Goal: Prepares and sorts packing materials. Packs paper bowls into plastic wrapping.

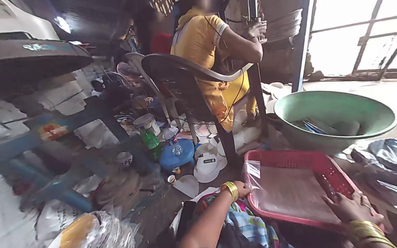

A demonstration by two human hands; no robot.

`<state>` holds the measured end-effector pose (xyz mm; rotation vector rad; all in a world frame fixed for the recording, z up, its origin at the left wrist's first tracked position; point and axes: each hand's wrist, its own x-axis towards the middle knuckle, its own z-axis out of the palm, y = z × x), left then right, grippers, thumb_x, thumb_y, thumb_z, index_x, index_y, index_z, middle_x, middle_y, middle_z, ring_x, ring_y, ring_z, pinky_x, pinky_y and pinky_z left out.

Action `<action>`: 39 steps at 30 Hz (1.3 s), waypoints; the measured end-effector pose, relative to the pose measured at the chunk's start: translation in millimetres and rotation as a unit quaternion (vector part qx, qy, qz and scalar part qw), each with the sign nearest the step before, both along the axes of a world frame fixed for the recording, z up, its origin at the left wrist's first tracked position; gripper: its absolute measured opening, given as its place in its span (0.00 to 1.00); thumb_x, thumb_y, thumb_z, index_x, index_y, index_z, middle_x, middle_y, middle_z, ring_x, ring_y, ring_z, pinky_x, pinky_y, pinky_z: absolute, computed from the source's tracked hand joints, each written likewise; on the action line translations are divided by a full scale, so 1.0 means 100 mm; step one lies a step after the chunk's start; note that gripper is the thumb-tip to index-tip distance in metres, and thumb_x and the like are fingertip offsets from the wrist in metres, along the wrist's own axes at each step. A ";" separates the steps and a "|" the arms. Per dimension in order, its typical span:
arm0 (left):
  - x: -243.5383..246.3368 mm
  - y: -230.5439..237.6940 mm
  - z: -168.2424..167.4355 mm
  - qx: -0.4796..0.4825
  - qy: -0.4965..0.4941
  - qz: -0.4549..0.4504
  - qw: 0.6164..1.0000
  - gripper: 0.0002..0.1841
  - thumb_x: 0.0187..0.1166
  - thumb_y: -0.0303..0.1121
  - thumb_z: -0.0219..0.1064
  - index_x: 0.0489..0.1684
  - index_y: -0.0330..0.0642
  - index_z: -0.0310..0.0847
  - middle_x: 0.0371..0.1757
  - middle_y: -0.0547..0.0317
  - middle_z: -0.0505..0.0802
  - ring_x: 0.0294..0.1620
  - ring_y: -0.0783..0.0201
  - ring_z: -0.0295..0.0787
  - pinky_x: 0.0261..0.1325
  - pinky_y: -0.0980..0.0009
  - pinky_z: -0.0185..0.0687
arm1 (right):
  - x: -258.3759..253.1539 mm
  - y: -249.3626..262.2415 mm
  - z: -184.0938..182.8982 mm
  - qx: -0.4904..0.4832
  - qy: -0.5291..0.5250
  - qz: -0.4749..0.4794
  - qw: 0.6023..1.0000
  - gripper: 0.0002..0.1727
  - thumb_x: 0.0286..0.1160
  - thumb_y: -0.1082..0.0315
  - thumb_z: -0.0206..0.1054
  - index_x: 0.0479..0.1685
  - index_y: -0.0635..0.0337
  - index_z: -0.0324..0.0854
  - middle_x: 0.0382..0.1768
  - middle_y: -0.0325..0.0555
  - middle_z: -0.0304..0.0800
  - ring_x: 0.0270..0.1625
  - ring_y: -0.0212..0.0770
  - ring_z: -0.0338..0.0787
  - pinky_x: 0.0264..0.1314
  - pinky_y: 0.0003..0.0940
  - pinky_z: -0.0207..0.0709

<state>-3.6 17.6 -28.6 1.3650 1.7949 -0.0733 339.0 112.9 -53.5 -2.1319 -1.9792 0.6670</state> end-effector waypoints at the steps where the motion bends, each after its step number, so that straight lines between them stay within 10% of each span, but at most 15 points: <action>1: 0.00 0.00 -0.01 0.001 0.001 0.000 1.000 0.33 0.94 0.52 0.48 0.72 0.23 0.77 0.69 0.27 0.86 0.74 0.37 0.82 0.81 0.42 0.68 | 0.00 0.01 0.02 -0.014 -0.009 0.004 1.000 0.38 0.79 0.42 0.69 0.81 0.59 0.75 0.93 0.72 0.40 0.95 0.72 0.38 0.85 0.82 0.33; 39: 0.01 0.00 0.01 -0.004 0.008 -0.004 1.000 0.33 0.95 0.51 0.46 0.74 0.25 0.75 0.71 0.28 0.85 0.75 0.38 0.81 0.82 0.42 0.67 | -0.02 -0.01 0.03 -0.013 -0.009 -0.004 1.000 0.38 0.78 0.43 0.70 0.81 0.60 0.75 0.93 0.72 0.40 0.95 0.72 0.37 0.85 0.82 0.32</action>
